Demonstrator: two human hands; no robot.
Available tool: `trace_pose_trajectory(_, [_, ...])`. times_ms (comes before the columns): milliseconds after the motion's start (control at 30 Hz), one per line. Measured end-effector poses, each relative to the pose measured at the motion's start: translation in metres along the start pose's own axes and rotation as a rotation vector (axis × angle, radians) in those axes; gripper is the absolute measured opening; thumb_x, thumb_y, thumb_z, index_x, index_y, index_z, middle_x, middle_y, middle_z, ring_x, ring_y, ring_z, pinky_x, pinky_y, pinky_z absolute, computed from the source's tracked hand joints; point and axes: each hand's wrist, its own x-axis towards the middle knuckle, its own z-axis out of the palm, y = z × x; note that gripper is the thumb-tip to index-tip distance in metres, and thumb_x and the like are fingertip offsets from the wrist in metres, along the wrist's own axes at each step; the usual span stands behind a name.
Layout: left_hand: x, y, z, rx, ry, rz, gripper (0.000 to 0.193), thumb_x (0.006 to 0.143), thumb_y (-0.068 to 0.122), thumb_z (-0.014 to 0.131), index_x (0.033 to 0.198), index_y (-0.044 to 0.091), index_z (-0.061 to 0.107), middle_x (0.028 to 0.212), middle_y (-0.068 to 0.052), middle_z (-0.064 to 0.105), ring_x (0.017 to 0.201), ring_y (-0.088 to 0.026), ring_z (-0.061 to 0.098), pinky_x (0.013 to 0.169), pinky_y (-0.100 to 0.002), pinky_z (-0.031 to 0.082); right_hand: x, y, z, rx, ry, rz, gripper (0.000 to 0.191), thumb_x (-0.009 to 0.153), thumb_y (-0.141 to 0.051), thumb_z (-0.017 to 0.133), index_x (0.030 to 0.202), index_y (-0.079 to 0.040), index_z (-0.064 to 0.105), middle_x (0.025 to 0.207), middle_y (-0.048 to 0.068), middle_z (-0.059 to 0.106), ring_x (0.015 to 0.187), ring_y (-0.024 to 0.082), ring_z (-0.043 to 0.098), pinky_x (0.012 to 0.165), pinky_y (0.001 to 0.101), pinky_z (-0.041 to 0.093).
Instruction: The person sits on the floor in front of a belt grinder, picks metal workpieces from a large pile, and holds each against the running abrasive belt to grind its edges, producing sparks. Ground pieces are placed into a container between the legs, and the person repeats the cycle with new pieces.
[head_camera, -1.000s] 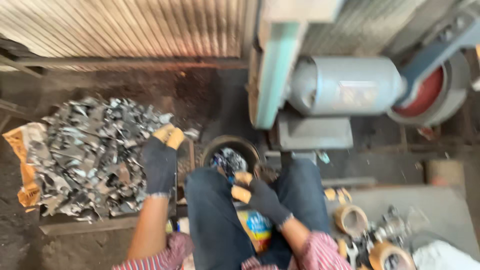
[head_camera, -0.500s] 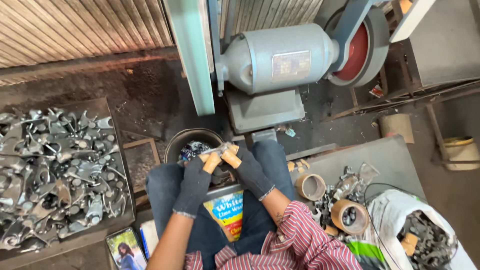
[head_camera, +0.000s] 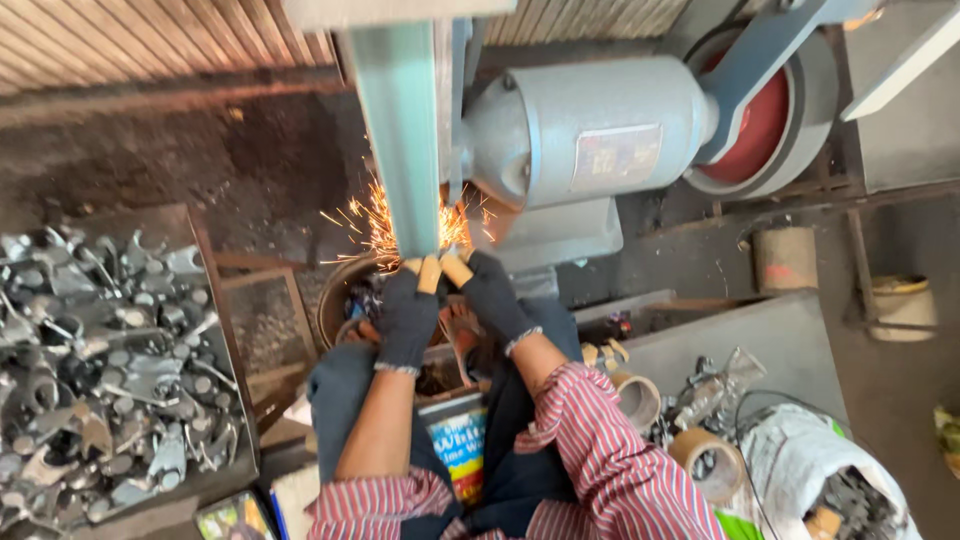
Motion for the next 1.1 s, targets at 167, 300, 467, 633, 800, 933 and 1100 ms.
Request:
trace_pose_trajectory(167, [0.001, 0.026, -0.011, -0.353, -0.291, -0.147, 0.034, 0.107, 0.030, 0.061, 0.104, -0.002, 0.072, 0.091, -0.022, 0.069, 0.082, -0.042, 0.065, 0.073, -0.044, 0.050, -0.022, -0.010, -0.022, -0.148, 0.105, -0.318, 0.028, 0.102, -0.019, 0.065, 0.114, 0.006, 0.064, 0.105, 0.008, 0.066, 0.097, 0.014, 0.058, 0.084, 0.0309, 0.048])
trace_pose_trajectory(300, [-0.028, 0.034, -0.051, -0.410, -0.314, 0.359, 0.053, 0.096, 0.029, 0.068, 0.130, -0.008, 0.051, 0.109, -0.019, 0.066, 0.098, -0.034, 0.065, 0.081, -0.042, 0.052, -0.055, -0.013, -0.026, -0.014, 0.054, -0.305, 0.035, 0.097, -0.017, 0.068, 0.124, 0.004, 0.062, 0.108, 0.006, 0.064, 0.099, 0.015, 0.057, 0.085, 0.0306, 0.048])
trace_pose_trajectory(467, [-0.061, 0.025, -0.066, -0.049, -0.219, 0.277, 0.029, 0.102, 0.030, 0.063, 0.108, 0.004, 0.073, 0.091, -0.006, 0.073, 0.083, -0.020, 0.069, 0.073, -0.037, 0.053, -0.072, -0.001, -0.024, 0.328, -0.217, 0.238, 0.034, 0.101, -0.022, 0.070, 0.119, 0.006, 0.064, 0.096, 0.003, 0.067, 0.083, 0.013, 0.060, 0.072, 0.0296, 0.050])
trace_pose_trajectory(633, [-0.021, 0.017, -0.057, -0.390, -0.369, -0.152, 0.031, 0.104, 0.030, 0.060, 0.107, 0.001, 0.072, 0.084, -0.005, 0.070, 0.073, -0.013, 0.061, 0.065, -0.033, 0.051, -0.043, -0.010, -0.017, -0.274, -0.073, -0.361, 0.028, 0.099, -0.019, 0.070, 0.114, 0.003, 0.070, 0.105, 0.005, 0.076, 0.097, 0.012, 0.067, 0.086, 0.0272, 0.054])
trace_pose_trajectory(800, [-0.001, 0.004, -0.042, -0.515, -0.183, -0.270, 0.027, 0.100, 0.025, 0.060, 0.113, 0.004, 0.070, 0.086, -0.008, 0.071, 0.074, -0.019, 0.068, 0.067, -0.036, 0.056, -0.004, -0.016, 0.015, -0.067, -0.062, -0.075, 0.025, 0.099, -0.020, 0.065, 0.109, 0.003, 0.071, 0.096, 0.006, 0.075, 0.087, 0.012, 0.068, 0.078, 0.0274, 0.055])
trace_pose_trajectory(933, [0.002, -0.006, -0.021, 0.130, 0.193, 0.228, 0.018, 0.099, 0.021, 0.067, 0.106, 0.004, 0.071, 0.095, -0.020, 0.072, 0.085, -0.039, 0.069, 0.074, -0.044, 0.054, 0.005, -0.009, 0.013, -0.060, -0.094, -0.142, 0.023, 0.101, -0.017, 0.064, 0.109, 0.003, 0.071, 0.100, 0.003, 0.073, 0.091, 0.008, 0.064, 0.079, 0.0265, 0.053])
trace_pose_trajectory(1100, [0.003, -0.008, 0.000, 0.043, 0.238, 0.129, 0.023, 0.096, 0.025, 0.070, 0.097, 0.002, 0.072, 0.090, -0.021, 0.072, 0.082, -0.041, 0.070, 0.071, -0.045, 0.054, 0.005, 0.001, 0.002, -0.019, -0.076, -0.085, 0.024, 0.105, -0.020, 0.064, 0.104, 0.003, 0.070, 0.093, 0.003, 0.070, 0.085, 0.010, 0.063, 0.074, 0.0273, 0.054])
